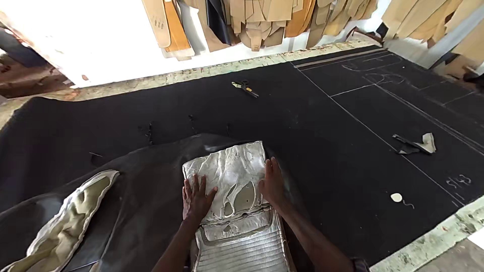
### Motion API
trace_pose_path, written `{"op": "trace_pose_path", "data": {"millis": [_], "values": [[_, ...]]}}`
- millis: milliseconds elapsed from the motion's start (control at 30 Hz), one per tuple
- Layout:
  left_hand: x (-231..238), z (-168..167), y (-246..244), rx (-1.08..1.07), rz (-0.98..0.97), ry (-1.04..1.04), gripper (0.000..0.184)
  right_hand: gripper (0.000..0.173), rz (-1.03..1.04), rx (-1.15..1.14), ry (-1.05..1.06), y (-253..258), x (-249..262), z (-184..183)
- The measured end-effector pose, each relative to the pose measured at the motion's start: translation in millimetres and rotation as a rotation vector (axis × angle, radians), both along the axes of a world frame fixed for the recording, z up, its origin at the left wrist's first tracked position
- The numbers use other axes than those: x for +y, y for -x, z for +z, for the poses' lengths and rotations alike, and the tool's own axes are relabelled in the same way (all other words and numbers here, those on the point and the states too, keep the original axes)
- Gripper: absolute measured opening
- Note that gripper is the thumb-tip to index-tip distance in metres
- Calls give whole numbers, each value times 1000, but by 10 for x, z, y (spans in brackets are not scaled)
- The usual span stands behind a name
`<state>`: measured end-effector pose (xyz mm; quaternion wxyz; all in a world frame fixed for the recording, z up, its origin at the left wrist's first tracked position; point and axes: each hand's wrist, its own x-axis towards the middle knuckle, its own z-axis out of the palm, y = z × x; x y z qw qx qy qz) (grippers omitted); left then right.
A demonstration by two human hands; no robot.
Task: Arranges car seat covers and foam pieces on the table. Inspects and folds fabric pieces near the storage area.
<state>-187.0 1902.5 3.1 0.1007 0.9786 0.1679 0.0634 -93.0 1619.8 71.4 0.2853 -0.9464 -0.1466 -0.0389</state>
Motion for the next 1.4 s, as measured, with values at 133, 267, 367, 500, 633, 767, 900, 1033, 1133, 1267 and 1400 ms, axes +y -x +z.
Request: {"op": "trace_pose_path", "data": {"millis": [133, 267, 367, 500, 633, 767, 900, 1033, 1133, 1267, 1400], "values": [[3, -37, 9, -5, 7, -8, 89, 70, 268, -170, 141, -329, 396, -48], [-4, -43, 12, 8, 10, -9, 90, 90, 274, -141, 266, -745, 366, -529], [6, -11, -18, 14, 13, 20, 91, 94, 273, -109, 319, -853, 259, -634], [15, -55, 28, 26, 0, 45, 89, 95, 305, -88, 327, -836, 215, -695], [-3, 109, -10, 133, -3, -33, 90, 97, 323, -64, 359, -872, 244, -697], [-409, 600, -138, 128, -91, -32, 64, 98, 317, -13, 388, -866, 250, -661], [-928, 457, -228, 29, -310, 15, 64, 97, 320, -6, 361, -886, 269, -665], [-1008, -17, -215, 69, -313, 15, 75, 91, 390, 210, 267, -974, 213, -379], [-1004, -21, -193, 50, -300, 20, 75, 79, 450, 62, 167, -534, 74, -152], [-1003, -22, -180, 46, -298, -6, 75, 82, 551, 24, 322, 283, -421, -322], [-979, -24, -168, 63, -289, -9, 77, 89, 495, 94, 385, 336, -522, -448]]}}
